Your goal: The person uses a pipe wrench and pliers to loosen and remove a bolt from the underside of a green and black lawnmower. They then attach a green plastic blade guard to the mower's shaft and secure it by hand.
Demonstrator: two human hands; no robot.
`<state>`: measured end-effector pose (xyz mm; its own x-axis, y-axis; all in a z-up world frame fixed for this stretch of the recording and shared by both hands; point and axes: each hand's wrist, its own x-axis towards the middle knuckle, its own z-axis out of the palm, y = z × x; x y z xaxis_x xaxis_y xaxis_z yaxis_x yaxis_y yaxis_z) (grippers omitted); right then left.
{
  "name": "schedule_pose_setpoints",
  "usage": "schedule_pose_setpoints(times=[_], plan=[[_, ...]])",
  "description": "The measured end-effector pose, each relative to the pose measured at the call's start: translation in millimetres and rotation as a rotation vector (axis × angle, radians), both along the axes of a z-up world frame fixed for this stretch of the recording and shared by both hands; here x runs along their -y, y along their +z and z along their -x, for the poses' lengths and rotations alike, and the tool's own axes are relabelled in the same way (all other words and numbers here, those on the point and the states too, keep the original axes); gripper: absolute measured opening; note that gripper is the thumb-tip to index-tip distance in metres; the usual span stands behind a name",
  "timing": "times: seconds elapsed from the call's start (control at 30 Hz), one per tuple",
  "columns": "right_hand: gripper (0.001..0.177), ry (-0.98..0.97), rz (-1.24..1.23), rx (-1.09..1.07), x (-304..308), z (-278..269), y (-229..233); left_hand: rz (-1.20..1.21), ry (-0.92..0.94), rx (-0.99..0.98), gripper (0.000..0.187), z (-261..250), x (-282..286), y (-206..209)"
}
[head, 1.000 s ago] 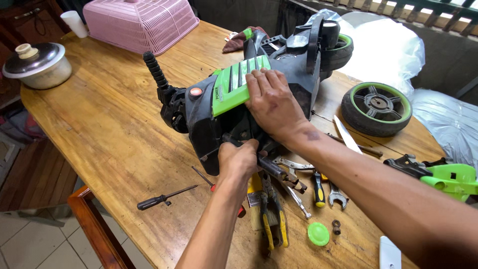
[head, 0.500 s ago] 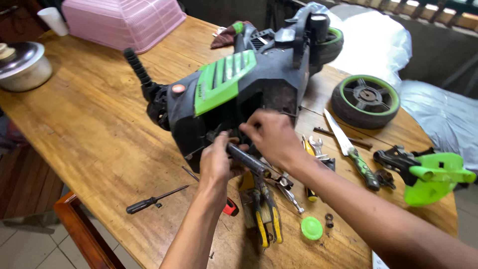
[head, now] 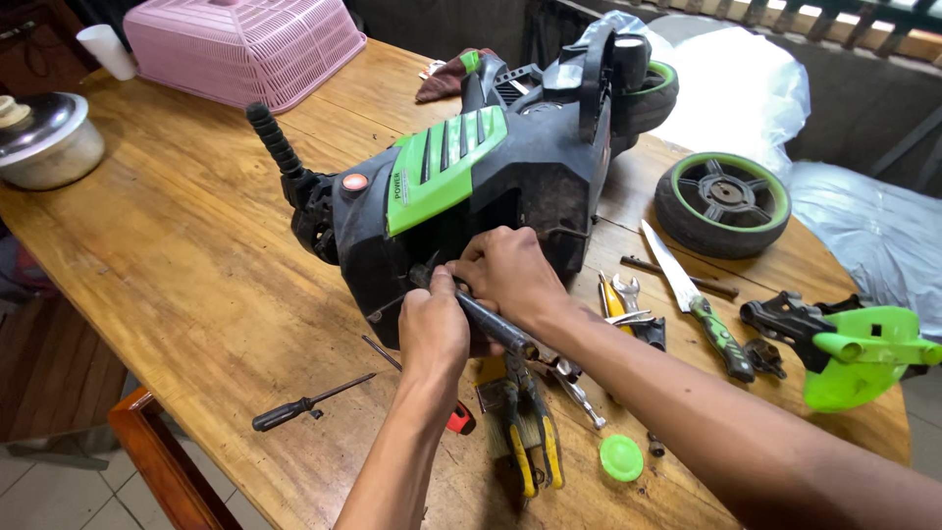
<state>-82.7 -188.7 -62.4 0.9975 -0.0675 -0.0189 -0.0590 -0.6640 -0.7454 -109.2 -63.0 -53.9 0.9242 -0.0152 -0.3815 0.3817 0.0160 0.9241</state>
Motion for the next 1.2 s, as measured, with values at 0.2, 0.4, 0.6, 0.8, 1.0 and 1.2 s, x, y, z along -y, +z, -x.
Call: schedule_pose_setpoints(times=[0.2,0.4,0.6,0.8,1.0,1.2], plan=[[0.028,-0.064,-0.062,0.082,-4,-7,-9,0.064,0.025,0.106,0.06,-6,-3,-2],[0.027,-0.036,-0.001,0.176,-8,-4,-14,0.037,-0.004,0.139,0.053,-3,-12,-8],[0.028,0.057,0.124,0.344,-6,3,-13,0.138,0.221,0.049,0.043,3,-40,-12],[0.028,0.08,0.147,0.302,-10,-2,-19,0.025,0.283,0.118,0.033,-2,-61,-19],[0.024,0.104,0.084,0.412,-5,-6,-44,0.199,0.449,0.18,0.022,-13,-81,-25],[0.029,0.025,0.154,0.325,-8,-14,-52,0.057,0.472,0.037,0.026,-52,-114,-29]])
